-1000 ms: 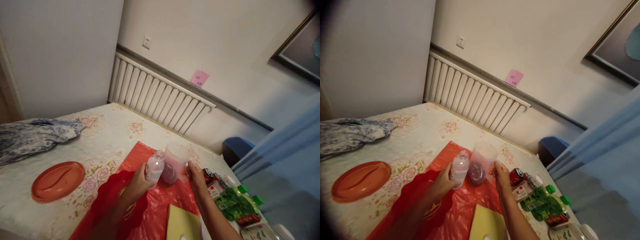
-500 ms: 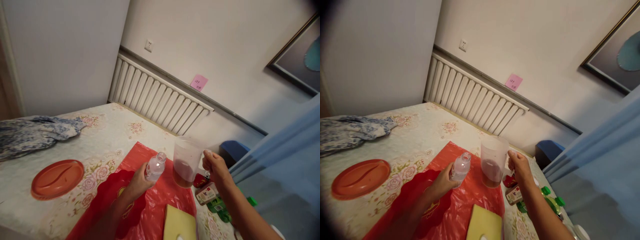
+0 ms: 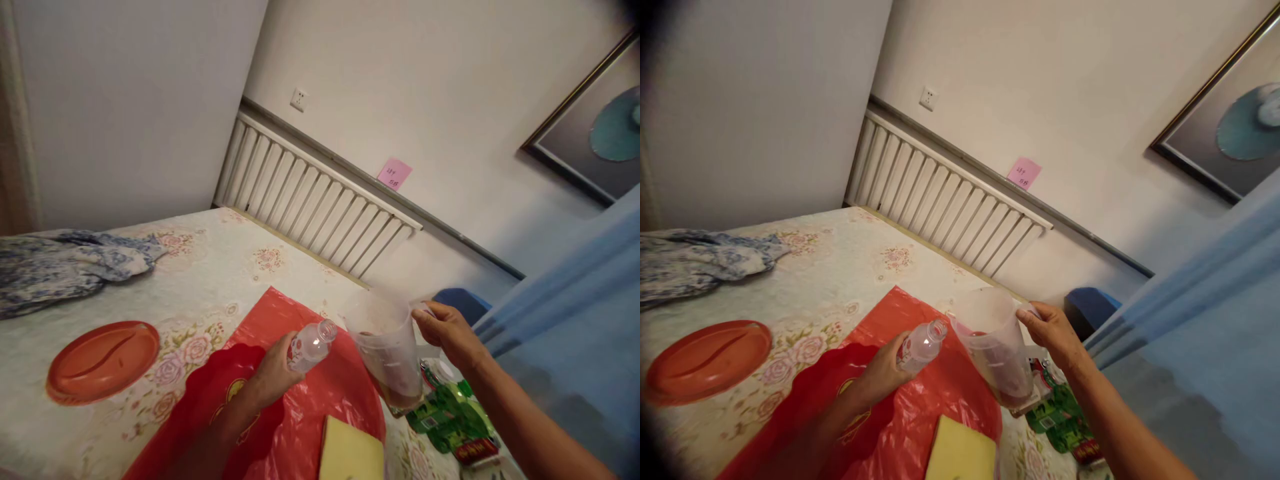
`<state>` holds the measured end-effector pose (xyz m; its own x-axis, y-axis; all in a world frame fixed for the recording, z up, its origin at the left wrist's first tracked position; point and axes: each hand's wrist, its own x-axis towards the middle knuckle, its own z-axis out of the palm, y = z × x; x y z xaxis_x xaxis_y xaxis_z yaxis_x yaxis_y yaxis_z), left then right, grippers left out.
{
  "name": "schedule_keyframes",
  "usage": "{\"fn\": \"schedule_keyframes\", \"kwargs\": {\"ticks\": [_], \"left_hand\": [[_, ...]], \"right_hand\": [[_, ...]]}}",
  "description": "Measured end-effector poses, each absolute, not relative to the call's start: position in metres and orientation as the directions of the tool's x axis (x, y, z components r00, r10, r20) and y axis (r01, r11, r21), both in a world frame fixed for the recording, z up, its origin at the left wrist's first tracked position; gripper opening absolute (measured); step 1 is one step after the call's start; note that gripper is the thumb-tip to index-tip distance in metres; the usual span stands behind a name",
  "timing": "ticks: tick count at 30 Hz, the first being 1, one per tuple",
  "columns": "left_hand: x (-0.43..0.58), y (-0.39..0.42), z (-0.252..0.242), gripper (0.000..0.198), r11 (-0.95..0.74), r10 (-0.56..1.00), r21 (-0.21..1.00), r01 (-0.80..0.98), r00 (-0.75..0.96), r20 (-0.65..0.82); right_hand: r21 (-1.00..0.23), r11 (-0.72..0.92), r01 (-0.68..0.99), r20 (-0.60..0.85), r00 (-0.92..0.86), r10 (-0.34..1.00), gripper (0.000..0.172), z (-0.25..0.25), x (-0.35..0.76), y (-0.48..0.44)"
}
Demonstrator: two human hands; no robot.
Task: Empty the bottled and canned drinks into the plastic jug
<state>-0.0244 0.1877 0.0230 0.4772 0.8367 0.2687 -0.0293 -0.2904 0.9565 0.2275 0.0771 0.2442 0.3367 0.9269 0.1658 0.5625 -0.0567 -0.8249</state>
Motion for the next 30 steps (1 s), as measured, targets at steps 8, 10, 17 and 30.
{"fn": "schedule_keyframes", "kwargs": {"ticks": [8, 10, 17, 30], "left_hand": [[-0.024, 0.190, 0.019, 0.048, -0.330, 0.825, 0.944, 0.011, 0.488, 0.283], [-0.024, 0.190, 0.019, 0.047, -0.330, 0.825, 0.944, 0.017, 0.491, 0.280], [-0.023, 0.191, 0.019, 0.047, -0.346, 0.827, 0.938, 0.029, 0.481, 0.290], [-0.027, 0.187, 0.025, 0.048, -0.270, 0.833, 0.963, 0.008, 0.504, 0.229]], "right_hand": [[-0.699, -0.146, 0.700, 0.063, 0.263, 0.963, 0.053, 0.268, 0.207, 0.078], [-0.674, -0.158, 0.721, 0.046, 0.255, 0.966, 0.054, 0.273, 0.201, 0.080], [-0.596, -0.172, 0.784, 0.021, 0.229, 0.973, 0.054, 0.285, 0.187, 0.082], [-0.473, -0.145, 0.869, 0.010, 0.169, 0.986, 0.051, 0.291, 0.190, 0.091]]}}
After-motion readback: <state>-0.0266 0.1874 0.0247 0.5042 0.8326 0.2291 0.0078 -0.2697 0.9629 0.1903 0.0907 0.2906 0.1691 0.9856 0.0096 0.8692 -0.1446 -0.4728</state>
